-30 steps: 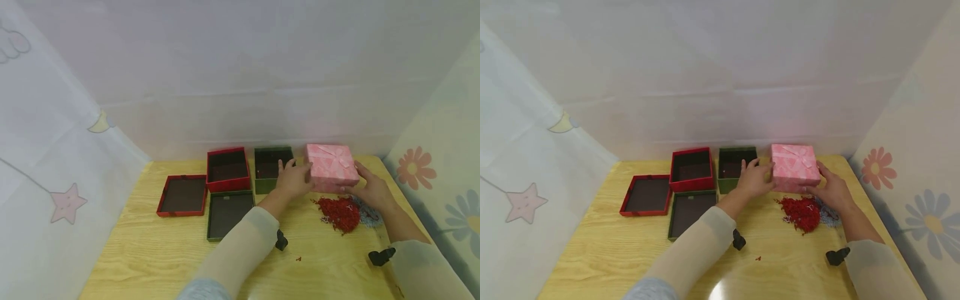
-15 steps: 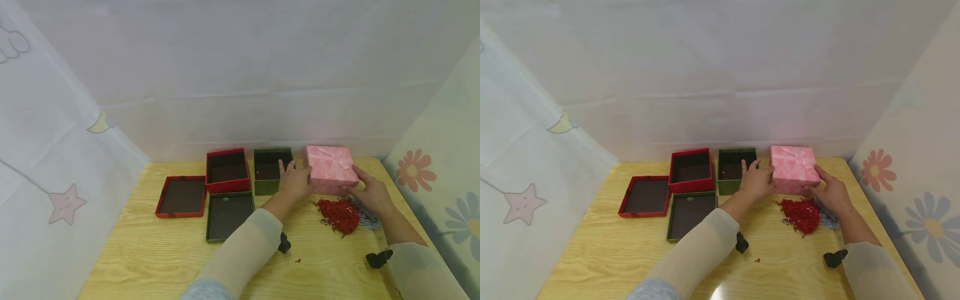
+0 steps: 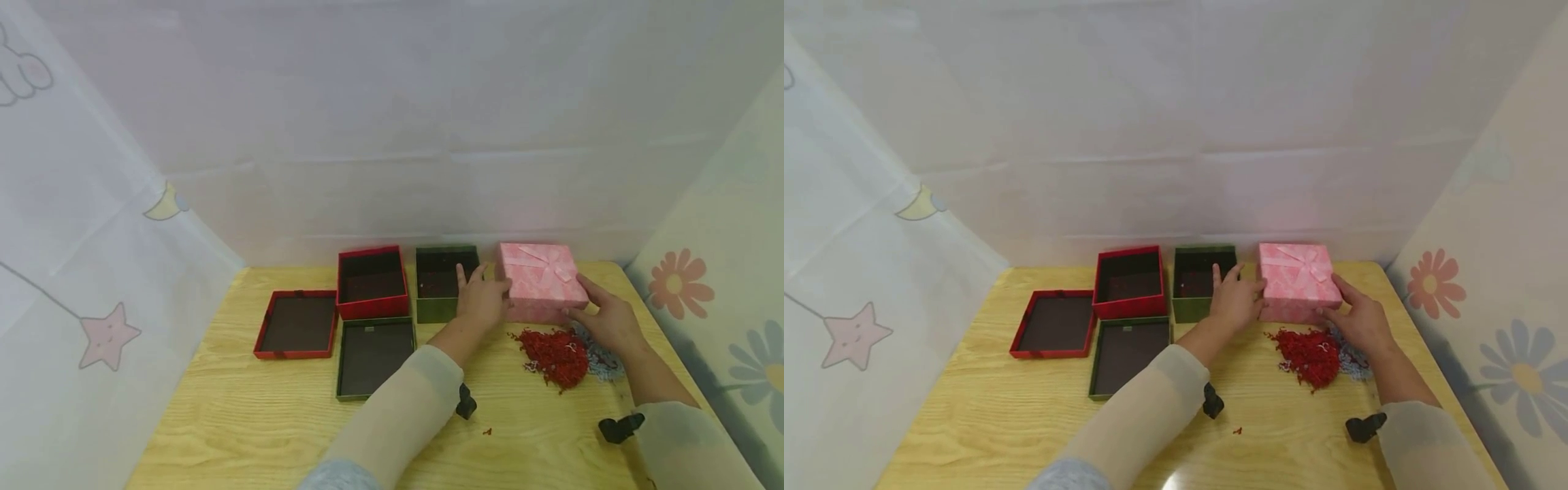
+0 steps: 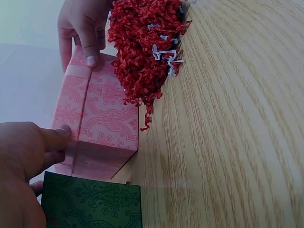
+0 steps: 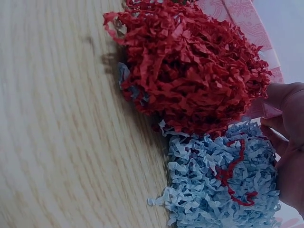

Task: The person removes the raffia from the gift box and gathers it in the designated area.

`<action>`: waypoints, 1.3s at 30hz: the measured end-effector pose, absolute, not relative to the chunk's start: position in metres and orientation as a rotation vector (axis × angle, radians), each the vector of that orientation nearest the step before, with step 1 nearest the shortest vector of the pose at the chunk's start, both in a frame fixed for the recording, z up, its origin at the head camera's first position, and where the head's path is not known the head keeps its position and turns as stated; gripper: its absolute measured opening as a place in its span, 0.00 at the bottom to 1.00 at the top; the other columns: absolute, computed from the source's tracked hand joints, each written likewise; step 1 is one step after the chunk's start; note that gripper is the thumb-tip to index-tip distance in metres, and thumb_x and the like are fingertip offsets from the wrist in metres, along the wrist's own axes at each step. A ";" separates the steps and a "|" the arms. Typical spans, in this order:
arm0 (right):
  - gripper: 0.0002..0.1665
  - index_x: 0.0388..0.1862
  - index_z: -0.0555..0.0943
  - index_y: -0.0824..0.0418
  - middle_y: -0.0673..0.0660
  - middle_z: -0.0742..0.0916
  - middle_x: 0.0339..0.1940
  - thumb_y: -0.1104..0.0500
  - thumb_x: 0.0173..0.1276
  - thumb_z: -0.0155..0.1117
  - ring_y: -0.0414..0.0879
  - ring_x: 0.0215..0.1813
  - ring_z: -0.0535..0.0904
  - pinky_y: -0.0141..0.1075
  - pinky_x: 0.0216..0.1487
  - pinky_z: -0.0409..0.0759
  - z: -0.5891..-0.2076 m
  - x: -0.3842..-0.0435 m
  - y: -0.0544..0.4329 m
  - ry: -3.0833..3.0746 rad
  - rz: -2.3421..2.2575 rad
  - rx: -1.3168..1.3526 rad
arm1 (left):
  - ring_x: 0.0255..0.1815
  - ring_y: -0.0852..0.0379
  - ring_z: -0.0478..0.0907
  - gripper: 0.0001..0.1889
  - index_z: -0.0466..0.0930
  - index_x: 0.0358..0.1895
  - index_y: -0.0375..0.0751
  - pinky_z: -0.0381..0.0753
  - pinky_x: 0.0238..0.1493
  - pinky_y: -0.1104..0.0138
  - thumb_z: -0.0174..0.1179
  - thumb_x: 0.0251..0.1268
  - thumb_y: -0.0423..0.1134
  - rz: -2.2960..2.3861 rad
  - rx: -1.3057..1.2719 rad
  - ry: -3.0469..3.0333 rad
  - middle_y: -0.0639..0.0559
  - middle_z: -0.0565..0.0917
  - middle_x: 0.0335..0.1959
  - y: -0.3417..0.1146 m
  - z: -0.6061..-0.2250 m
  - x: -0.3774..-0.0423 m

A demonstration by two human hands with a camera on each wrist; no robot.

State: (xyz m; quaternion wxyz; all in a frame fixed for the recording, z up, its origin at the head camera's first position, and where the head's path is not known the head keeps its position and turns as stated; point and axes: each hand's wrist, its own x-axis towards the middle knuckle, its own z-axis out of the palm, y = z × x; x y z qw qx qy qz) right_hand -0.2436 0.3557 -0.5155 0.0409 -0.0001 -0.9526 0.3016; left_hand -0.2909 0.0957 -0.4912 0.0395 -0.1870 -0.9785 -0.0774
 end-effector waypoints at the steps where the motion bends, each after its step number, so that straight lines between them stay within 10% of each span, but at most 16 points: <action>1: 0.53 0.87 0.54 0.53 0.75 0.70 0.75 0.40 0.73 0.68 0.81 0.71 0.64 0.76 0.60 0.68 -0.515 -0.243 0.356 -2.918 0.928 -0.004 | 0.83 0.57 0.53 0.24 0.75 0.70 0.78 0.32 0.81 0.41 0.62 0.72 0.62 -0.236 -0.578 -2.999 0.76 0.85 0.56 0.095 -0.491 -0.290; 39: 0.51 0.86 0.56 0.56 0.79 0.73 0.70 0.45 0.73 0.70 0.81 0.64 0.71 0.61 0.40 0.81 -0.475 -0.227 0.352 -2.801 0.972 0.081 | 0.81 0.59 0.58 0.23 0.79 0.70 0.65 0.46 0.83 0.57 0.61 0.75 0.59 -0.634 -0.676 -2.821 0.63 0.90 0.49 0.075 -0.465 -0.289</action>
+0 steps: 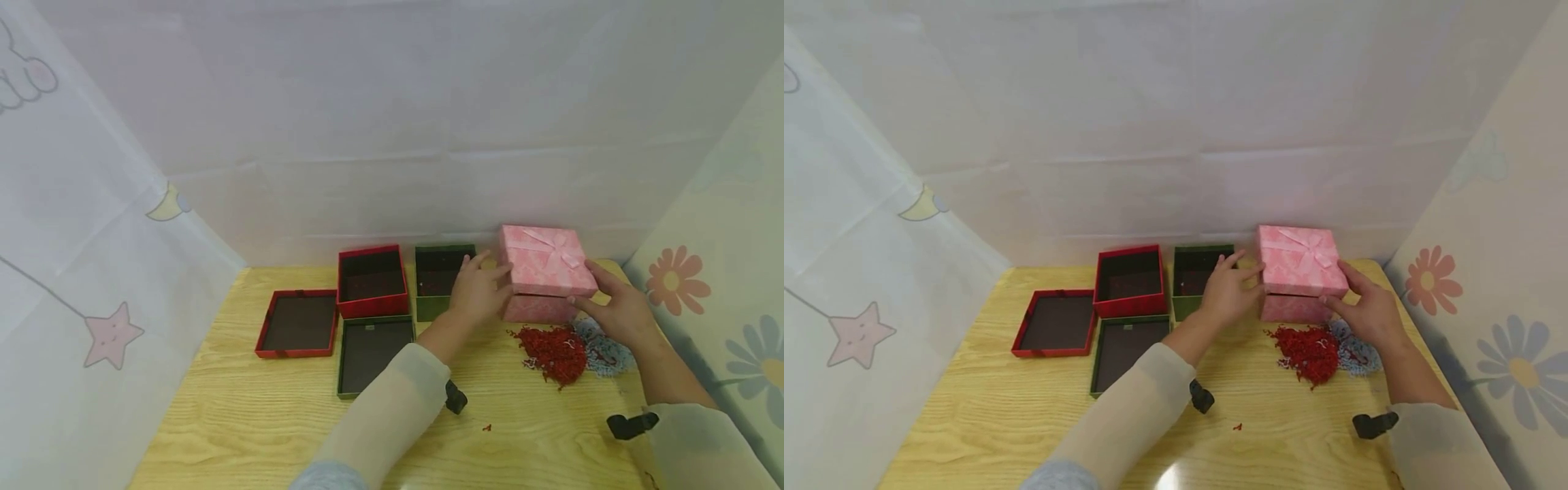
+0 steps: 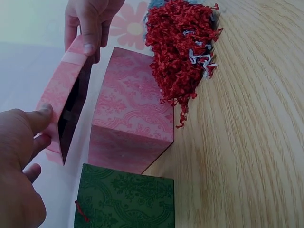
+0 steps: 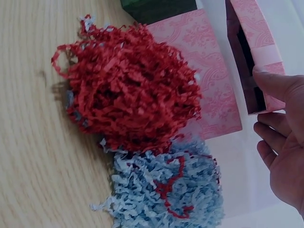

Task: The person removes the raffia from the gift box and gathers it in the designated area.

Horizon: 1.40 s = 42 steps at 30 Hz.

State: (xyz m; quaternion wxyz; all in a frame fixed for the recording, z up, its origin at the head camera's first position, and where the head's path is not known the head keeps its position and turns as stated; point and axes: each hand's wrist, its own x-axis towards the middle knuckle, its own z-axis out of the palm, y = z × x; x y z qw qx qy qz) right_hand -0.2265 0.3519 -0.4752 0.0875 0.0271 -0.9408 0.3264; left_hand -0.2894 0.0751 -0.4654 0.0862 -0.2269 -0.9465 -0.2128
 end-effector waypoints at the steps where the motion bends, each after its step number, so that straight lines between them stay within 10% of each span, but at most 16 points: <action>1: 0.51 0.86 0.56 0.56 0.79 0.73 0.71 0.44 0.73 0.70 0.81 0.65 0.71 0.64 0.42 0.81 -0.474 -0.226 0.351 -2.798 0.976 0.078 | 0.81 0.59 0.59 0.23 0.79 0.70 0.64 0.46 0.83 0.57 0.62 0.74 0.58 -0.678 -0.678 -2.809 0.63 0.90 0.51 0.073 -0.465 -0.289; 11: 0.53 0.84 0.58 0.57 0.73 0.72 0.75 0.41 0.70 0.72 0.74 0.52 0.81 0.38 0.26 0.74 -0.460 -0.222 0.342 -2.751 1.087 0.029 | 0.81 0.47 0.61 0.23 0.83 0.67 0.58 0.66 0.76 0.53 0.68 0.71 0.53 -1.140 -0.661 -2.673 0.53 0.68 0.79 0.051 -0.458 -0.282; 15: 0.50 0.79 0.64 0.59 0.73 0.73 0.74 0.41 0.67 0.75 0.76 0.69 0.70 0.45 0.37 0.78 -0.456 -0.222 0.338 -2.716 1.147 0.004 | 0.50 0.58 0.87 0.24 0.83 0.66 0.58 0.82 0.58 0.62 0.70 0.69 0.54 -1.264 -0.649 -2.627 0.54 0.70 0.78 0.044 -0.457 -0.281; 18: 0.47 0.76 0.67 0.60 0.73 0.75 0.73 0.41 0.67 0.76 0.76 0.73 0.65 0.58 0.46 0.78 -0.454 -0.220 0.333 -2.680 1.161 0.000 | 0.19 0.64 0.80 0.24 0.85 0.64 0.58 0.78 0.35 0.67 0.71 0.66 0.55 -1.378 -0.616 -2.586 0.58 0.72 0.76 0.039 -0.457 -0.280; 25: 0.45 0.78 0.69 0.58 0.71 0.78 0.71 0.44 0.69 0.75 0.74 0.74 0.66 0.74 0.59 0.69 -0.449 -0.215 0.321 -2.585 1.165 0.021 | 0.71 0.60 0.74 0.24 0.88 0.59 0.59 0.78 0.66 0.58 0.75 0.60 0.58 -1.673 -0.542 -2.444 0.61 0.82 0.67 0.027 -0.457 -0.276; 33: 0.40 0.75 0.72 0.55 0.61 0.81 0.69 0.47 0.69 0.75 0.57 0.74 0.74 0.19 0.53 0.74 -0.447 -0.213 0.306 -2.490 1.291 0.004 | 0.66 0.62 0.78 0.19 0.92 0.53 0.55 0.78 0.65 0.65 0.75 0.60 0.54 -1.806 -0.562 -2.257 0.68 0.88 0.52 0.015 -0.454 -0.271; 42: 0.32 0.67 0.81 0.62 0.39 0.85 0.54 0.67 0.63 0.78 0.28 0.57 0.81 0.22 0.60 0.76 -0.451 -0.212 0.299 -2.206 1.413 0.136 | 0.59 0.67 0.83 0.16 0.92 0.51 0.47 0.84 0.58 0.64 0.76 0.61 0.47 -1.943 -0.597 -2.154 0.60 0.90 0.51 0.008 -0.453 -0.265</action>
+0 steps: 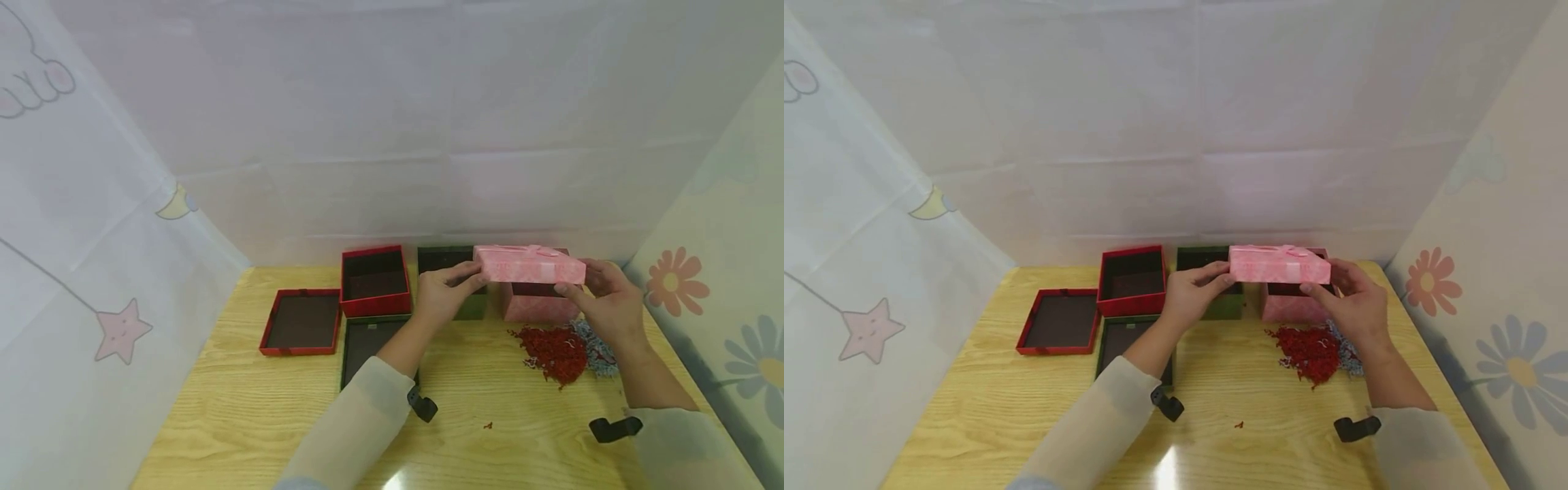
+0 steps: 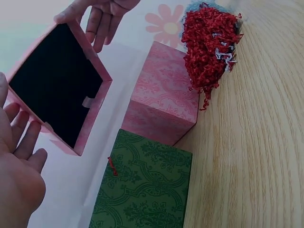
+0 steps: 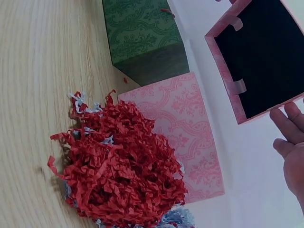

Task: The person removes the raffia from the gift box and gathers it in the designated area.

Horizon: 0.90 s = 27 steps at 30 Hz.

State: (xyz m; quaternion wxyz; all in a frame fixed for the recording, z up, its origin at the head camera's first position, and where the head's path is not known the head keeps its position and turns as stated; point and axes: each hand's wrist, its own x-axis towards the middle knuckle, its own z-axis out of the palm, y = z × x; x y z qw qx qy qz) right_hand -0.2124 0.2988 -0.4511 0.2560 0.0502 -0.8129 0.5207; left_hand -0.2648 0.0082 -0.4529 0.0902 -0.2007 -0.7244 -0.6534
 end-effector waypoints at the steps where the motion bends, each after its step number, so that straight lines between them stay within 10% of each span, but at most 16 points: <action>1: 0.32 0.66 0.81 0.63 0.41 0.85 0.55 0.70 0.62 0.77 0.29 0.57 0.82 0.22 0.61 0.76 -0.451 -0.212 0.298 -2.179 1.427 0.166 | 0.60 0.66 0.83 0.16 0.92 0.51 0.46 0.84 0.58 0.65 0.76 0.62 0.46 -1.952 -0.606 -2.138 0.59 0.90 0.51 0.008 -0.453 -0.265; 17: 0.34 0.65 0.80 0.72 0.55 0.88 0.52 0.80 0.58 0.74 0.39 0.59 0.84 0.26 0.64 0.76 -0.442 -0.206 0.286 -2.040 1.627 0.332 | 0.71 0.62 0.75 0.22 0.86 0.62 0.41 0.74 0.69 0.62 0.74 0.65 0.37 -2.031 -0.781 -2.071 0.55 0.83 0.65 -0.006 -0.451 -0.257; 27: 0.40 0.71 0.75 0.73 0.51 0.89 0.50 0.83 0.58 0.71 0.39 0.50 0.88 0.31 0.47 0.86 -0.451 -0.201 0.275 -1.982 1.797 0.428 | 0.64 0.48 0.82 0.28 0.80 0.69 0.42 0.81 0.61 0.61 0.72 0.66 0.31 -2.229 -0.749 -2.013 0.45 0.79 0.67 -0.021 -0.456 -0.256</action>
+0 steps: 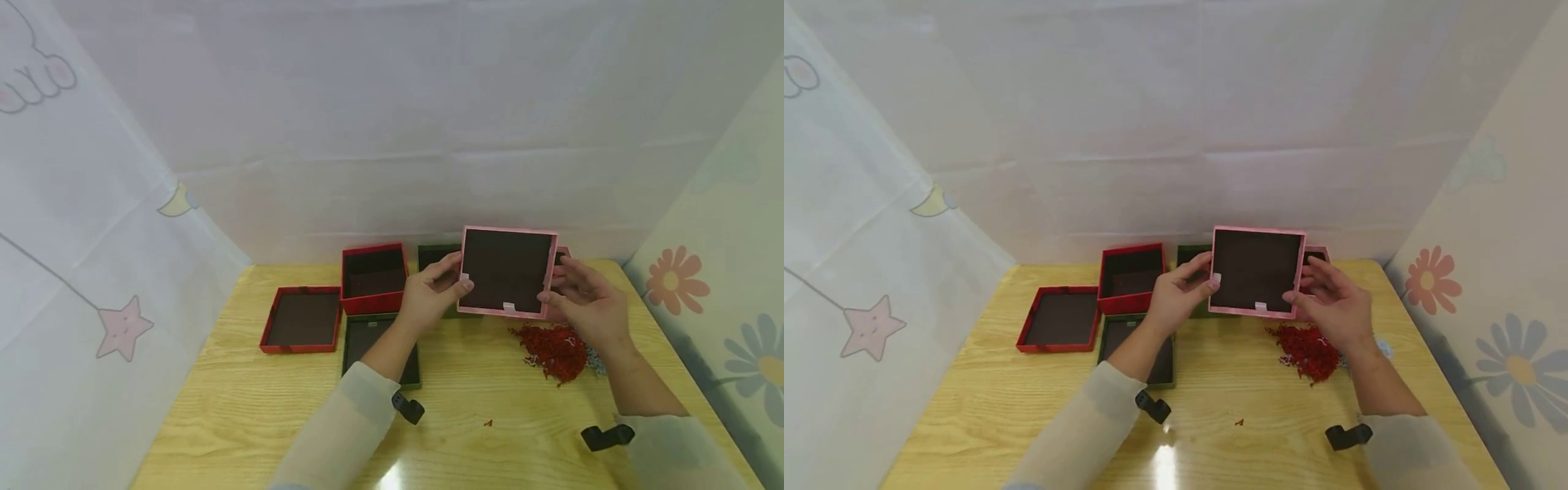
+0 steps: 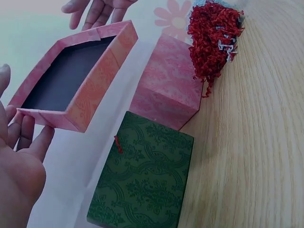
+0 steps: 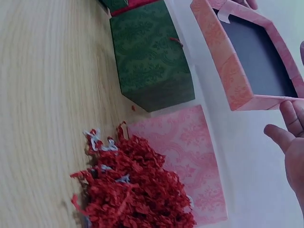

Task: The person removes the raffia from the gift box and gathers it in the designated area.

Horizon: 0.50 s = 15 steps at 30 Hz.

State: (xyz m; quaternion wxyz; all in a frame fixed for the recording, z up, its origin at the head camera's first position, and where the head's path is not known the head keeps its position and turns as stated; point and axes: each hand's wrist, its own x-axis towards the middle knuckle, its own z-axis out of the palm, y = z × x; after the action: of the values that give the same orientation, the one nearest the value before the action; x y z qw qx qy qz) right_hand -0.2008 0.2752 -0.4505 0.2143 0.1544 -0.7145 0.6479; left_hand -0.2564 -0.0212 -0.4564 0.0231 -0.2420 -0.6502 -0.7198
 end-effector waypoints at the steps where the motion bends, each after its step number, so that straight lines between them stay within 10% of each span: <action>1: 0.40 0.71 0.74 0.73 0.51 0.89 0.51 0.83 0.59 0.70 0.39 0.50 0.89 0.32 0.43 0.87 -0.451 -0.200 0.274 -1.975 1.848 0.424 | 0.63 0.46 0.82 0.28 0.80 0.69 0.41 0.82 0.61 0.61 0.72 0.65 0.30 -2.242 -0.752 -2.004 0.43 0.80 0.65 -0.023 -0.457 -0.257; 6: 0.39 0.72 0.73 0.73 0.57 0.85 0.51 0.81 0.61 0.70 0.40 0.50 0.89 0.34 0.34 0.88 -0.453 -0.197 0.269 -2.008 1.916 0.420 | 0.61 0.40 0.83 0.29 0.79 0.70 0.40 0.84 0.58 0.59 0.71 0.65 0.28 -2.301 -0.745 -1.993 0.37 0.82 0.60 -0.030 -0.459 -0.256; 15: 0.40 0.72 0.75 0.71 0.64 0.82 0.51 0.79 0.59 0.73 0.40 0.53 0.88 0.29 0.47 0.86 -0.460 -0.193 0.260 -2.134 1.771 0.430 | 0.67 0.49 0.79 0.36 0.74 0.75 0.48 0.84 0.58 0.59 0.74 0.63 0.30 -2.274 -0.750 -2.132 0.48 0.77 0.71 -0.046 -0.462 -0.250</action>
State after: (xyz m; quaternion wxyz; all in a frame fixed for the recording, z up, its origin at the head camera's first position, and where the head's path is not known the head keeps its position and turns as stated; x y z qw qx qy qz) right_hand -0.1929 0.2599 -0.4602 0.1669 0.1509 -0.7499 0.6221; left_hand -0.2499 -0.0460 -0.4617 -0.0323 -0.2338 -0.6646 -0.7089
